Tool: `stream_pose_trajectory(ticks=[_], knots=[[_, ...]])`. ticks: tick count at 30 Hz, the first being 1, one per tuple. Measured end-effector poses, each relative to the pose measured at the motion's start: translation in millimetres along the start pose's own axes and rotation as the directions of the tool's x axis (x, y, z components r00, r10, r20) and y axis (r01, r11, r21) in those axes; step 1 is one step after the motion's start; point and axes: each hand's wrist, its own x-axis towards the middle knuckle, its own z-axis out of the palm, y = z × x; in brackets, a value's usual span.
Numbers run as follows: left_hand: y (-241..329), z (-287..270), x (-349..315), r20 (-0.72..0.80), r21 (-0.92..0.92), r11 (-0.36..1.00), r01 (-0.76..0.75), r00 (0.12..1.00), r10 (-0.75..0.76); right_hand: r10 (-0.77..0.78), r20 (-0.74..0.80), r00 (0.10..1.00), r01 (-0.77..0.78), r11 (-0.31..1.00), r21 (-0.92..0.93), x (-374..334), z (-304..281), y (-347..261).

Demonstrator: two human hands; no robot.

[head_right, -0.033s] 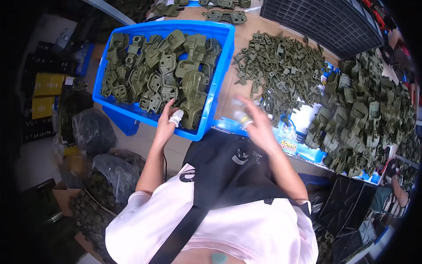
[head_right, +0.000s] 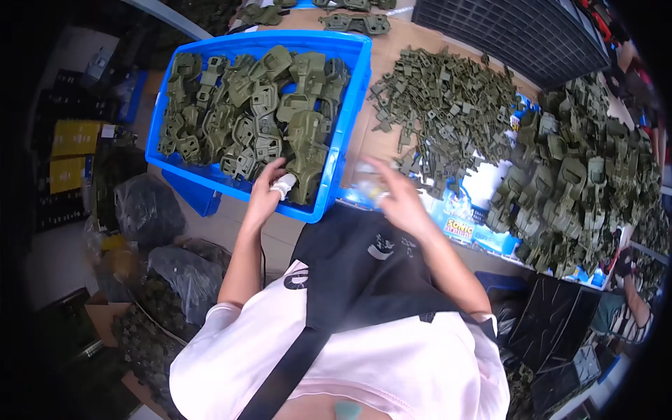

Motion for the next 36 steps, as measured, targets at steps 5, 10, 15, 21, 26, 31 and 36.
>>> stream_pose_trajectory(ticks=[5,10,15,21,26,31,36], knots=[[15.9,1.5,8.6,-0.041,0.166,0.959,-0.228,0.97,0.238,0.057,0.151,0.987,-0.08,0.985,0.151,13.3,47.0,5.2],[94.9,16.3,-31.4,-0.151,0.034,0.894,-0.446,0.882,0.446,-0.191,-0.065,0.979,0.202,0.92,0.336,17.7,46.3,-41.1],[104.2,55.7,-10.2,0.068,-0.274,0.874,-0.4,0.899,0.433,-0.199,-0.272,0.942,0.182,0.98,-0.085,-5.6,19.5,-22.6],[103.5,92.5,-26.9,0.242,-0.174,0.935,-0.309,0.907,0.344,-0.089,-0.137,0.987,0.063,0.98,-0.189,-21.9,-17.7,15.1],[87.9,64.3,0.1,0.048,-0.16,0.951,-0.264,0.96,0.275,0.111,-0.455,0.884,-0.259,0.925,-0.277,-17.8,-35.8,31.2],[115.5,59.0,3.4,0.527,-0.751,0.526,0.4,0.842,0.112,-0.051,-0.679,0.733,-0.269,0.894,-0.358,15.3,-40.9,106.7],[114.2,84.2,7.6,0.621,-0.732,0.422,0.534,0.778,0.093,0.036,-0.828,0.56,-0.476,0.832,-0.286,-63.9,-73.2,156.9]])
